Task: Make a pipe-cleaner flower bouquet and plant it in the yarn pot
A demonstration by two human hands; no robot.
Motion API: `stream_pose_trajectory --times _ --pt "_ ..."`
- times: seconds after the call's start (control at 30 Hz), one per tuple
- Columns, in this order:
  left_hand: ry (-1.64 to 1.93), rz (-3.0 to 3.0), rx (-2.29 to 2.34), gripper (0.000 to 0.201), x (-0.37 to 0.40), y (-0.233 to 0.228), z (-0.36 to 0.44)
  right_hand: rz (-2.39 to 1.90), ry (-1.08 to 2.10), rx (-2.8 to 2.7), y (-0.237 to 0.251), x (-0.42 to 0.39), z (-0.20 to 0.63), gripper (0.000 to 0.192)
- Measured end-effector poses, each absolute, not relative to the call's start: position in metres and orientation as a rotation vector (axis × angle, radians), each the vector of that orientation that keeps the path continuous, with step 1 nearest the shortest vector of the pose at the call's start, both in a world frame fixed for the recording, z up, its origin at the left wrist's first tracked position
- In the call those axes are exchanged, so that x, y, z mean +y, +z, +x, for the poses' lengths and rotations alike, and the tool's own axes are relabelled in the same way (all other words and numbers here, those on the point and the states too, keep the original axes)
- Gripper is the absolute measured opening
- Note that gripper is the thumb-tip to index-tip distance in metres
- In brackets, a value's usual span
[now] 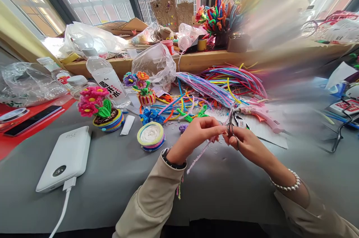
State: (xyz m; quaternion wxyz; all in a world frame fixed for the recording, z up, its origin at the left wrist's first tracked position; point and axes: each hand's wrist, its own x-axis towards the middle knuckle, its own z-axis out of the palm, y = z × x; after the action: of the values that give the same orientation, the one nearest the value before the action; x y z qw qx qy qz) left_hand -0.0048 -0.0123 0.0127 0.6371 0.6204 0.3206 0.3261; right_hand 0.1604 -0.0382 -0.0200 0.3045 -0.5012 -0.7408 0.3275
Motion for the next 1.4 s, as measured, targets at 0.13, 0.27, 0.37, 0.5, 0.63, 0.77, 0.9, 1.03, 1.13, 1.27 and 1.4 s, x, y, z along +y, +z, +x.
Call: stream_pose_trajectory --times 0.13,0.27,0.37,0.5,0.63,0.77,0.9,1.03,1.13,1.27,1.4 --pt "0.745 1.425 0.741 0.023 -0.0122 0.0120 -0.0051 -1.363 0.801 -1.942 -0.0222 -0.0382 0.1616 0.056" --pt "0.775 1.425 0.770 0.023 -0.0124 0.0131 -0.0050 -1.408 0.737 -1.908 -0.0214 -0.0386 0.1615 0.054" --pt "0.788 1.433 0.767 0.021 -0.0129 0.0137 -0.0040 -1.415 0.756 -1.880 -0.0197 -0.0391 0.1613 0.056" --pt "0.799 1.385 0.776 0.020 -0.0132 0.0128 -0.0028 -1.375 0.889 -1.802 -0.0187 -0.0387 0.1619 0.058" --pt "0.838 1.324 0.794 0.019 -0.0134 0.0131 -0.0025 -1.228 1.107 -1.791 -0.0188 -0.0386 0.1624 0.063" --pt "0.825 1.324 0.763 0.019 -0.0136 0.0137 -0.0028 -1.124 1.356 -1.831 -0.0195 -0.0415 0.1634 0.072" --pt "0.761 1.355 0.723 0.021 -0.0139 0.0124 -0.0033 -1.032 1.446 -1.910 -0.0220 -0.0430 0.1654 0.074" --pt "0.727 1.369 0.686 0.022 -0.0144 0.0120 -0.0035 -1.001 1.471 -1.853 -0.0225 -0.0422 0.1660 0.071" --pt "0.708 1.369 0.700 0.020 -0.0142 0.0120 -0.0035 -1.016 1.435 -1.847 -0.0202 -0.0427 0.1651 0.069" --pt "0.708 1.373 0.705 0.021 -0.0134 0.0106 -0.0035 -1.040 1.341 -1.873 -0.0178 -0.0430 0.1645 0.070" --pt "0.718 1.374 0.716 0.023 -0.0130 0.0097 -0.0030 -1.057 1.280 -1.865 -0.0189 -0.0412 0.1650 0.069"
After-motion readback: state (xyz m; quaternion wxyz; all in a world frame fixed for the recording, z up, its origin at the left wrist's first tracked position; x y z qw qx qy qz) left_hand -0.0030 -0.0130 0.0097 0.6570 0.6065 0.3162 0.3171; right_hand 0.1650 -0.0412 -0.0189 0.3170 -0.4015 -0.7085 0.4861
